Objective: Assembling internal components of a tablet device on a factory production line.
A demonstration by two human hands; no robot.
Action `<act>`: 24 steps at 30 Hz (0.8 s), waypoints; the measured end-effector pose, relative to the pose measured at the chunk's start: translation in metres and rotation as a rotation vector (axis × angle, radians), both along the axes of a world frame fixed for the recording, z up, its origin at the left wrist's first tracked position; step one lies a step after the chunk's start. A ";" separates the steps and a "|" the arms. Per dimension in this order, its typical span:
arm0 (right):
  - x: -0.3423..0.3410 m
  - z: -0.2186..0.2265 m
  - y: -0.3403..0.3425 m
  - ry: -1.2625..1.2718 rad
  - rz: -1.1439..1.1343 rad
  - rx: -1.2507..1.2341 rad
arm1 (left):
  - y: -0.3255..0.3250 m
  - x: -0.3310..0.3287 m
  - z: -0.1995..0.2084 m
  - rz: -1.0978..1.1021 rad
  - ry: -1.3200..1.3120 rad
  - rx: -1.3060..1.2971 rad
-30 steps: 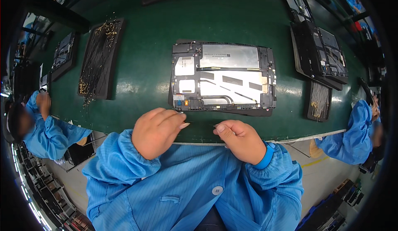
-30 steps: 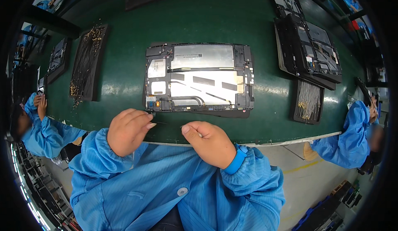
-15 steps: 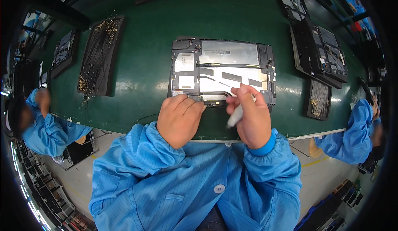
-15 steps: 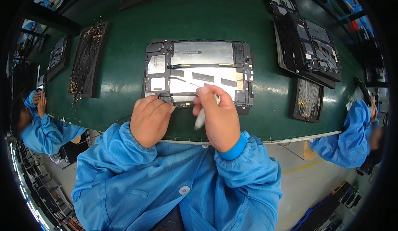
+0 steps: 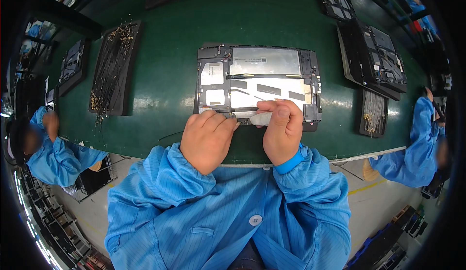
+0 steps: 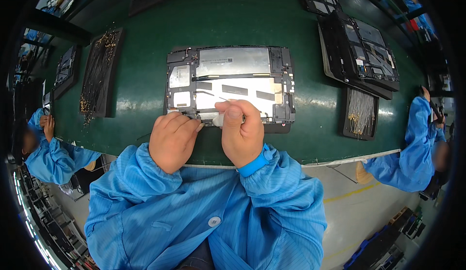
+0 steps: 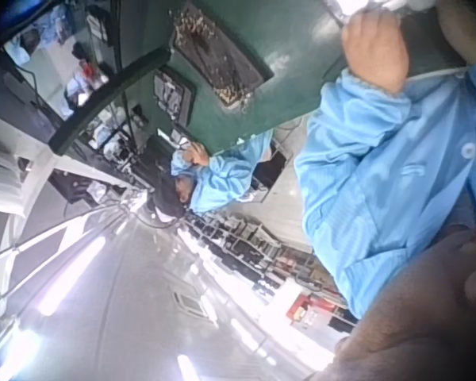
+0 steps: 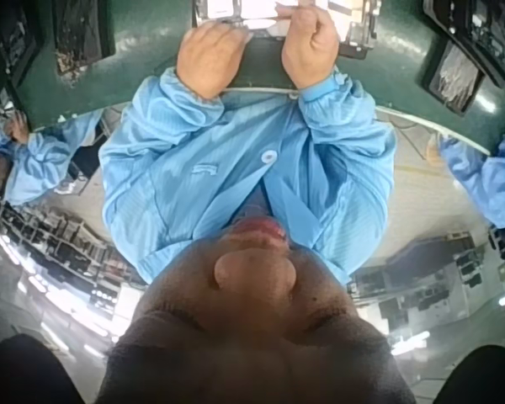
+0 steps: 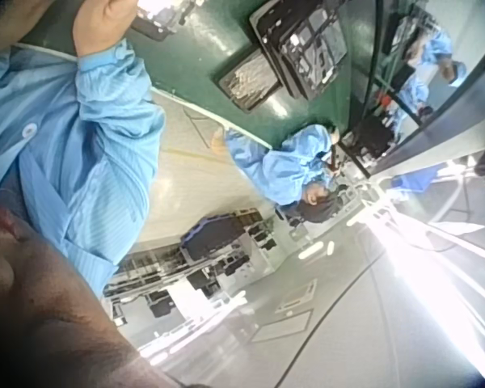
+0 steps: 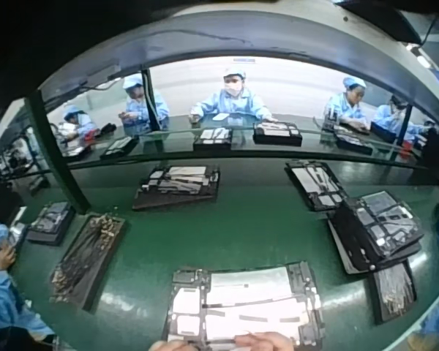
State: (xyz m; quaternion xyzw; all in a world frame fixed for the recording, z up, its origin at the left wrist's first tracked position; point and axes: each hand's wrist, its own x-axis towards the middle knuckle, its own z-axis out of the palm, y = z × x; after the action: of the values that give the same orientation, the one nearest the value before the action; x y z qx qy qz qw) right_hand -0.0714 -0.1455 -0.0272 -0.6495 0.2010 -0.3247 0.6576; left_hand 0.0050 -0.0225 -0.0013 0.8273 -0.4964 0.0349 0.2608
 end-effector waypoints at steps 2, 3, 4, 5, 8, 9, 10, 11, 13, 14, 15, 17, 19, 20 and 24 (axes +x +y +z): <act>0.001 -0.002 -0.001 0.001 0.000 -0.038 | -0.001 0.000 -0.001 -0.004 0.006 0.002; 0.001 0.000 -0.001 0.012 0.009 -0.034 | -0.001 0.000 -0.001 0.000 0.003 -0.003; 0.002 0.001 0.000 0.022 0.018 -0.030 | -0.001 0.001 -0.001 0.003 0.001 -0.008; 0.002 0.003 0.000 0.022 0.019 -0.032 | 0.000 0.002 0.000 0.005 0.001 -0.010; 0.004 0.018 -0.006 0.083 0.043 -0.068 | -0.003 0.003 -0.001 -0.009 -0.009 -0.003; 0.011 0.035 -0.008 0.194 0.206 -0.247 | -0.001 0.004 -0.002 0.002 -0.037 0.000; 0.014 0.044 -0.010 0.308 0.361 -0.428 | 0.000 0.003 -0.002 0.005 -0.063 0.000; 0.019 0.043 -0.009 0.308 0.417 -0.586 | 0.001 0.002 -0.002 0.009 -0.064 -0.002; 0.019 0.043 -0.008 0.310 0.430 -0.608 | -0.001 0.007 0.003 0.010 -0.048 0.023; 0.018 0.041 -0.007 0.317 0.443 -0.622 | 0.001 0.003 0.003 0.019 -0.061 0.012; 0.017 0.037 -0.007 0.257 0.359 -0.669 | -0.002 0.003 -0.002 0.008 -0.052 0.004; 0.018 0.038 -0.003 0.232 0.345 -0.690 | 0.001 -0.003 -0.005 0.014 -0.051 0.018; 0.018 0.036 -0.003 0.287 0.313 -0.701 | 0.002 -0.004 -0.006 0.023 -0.086 0.002; 0.017 0.032 -0.004 0.282 0.311 -0.710 | 0.002 -0.004 -0.005 0.028 -0.107 0.000; 0.009 0.024 -0.008 0.301 0.230 -0.265 | 0.002 -0.007 -0.003 0.064 -0.086 0.029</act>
State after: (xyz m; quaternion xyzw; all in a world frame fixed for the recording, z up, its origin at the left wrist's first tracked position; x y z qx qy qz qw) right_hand -0.0628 -0.1539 -0.0028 -0.7899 0.1770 -0.1710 0.5618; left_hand -0.0020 -0.0204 -0.0041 0.8442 -0.4809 0.0713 0.2260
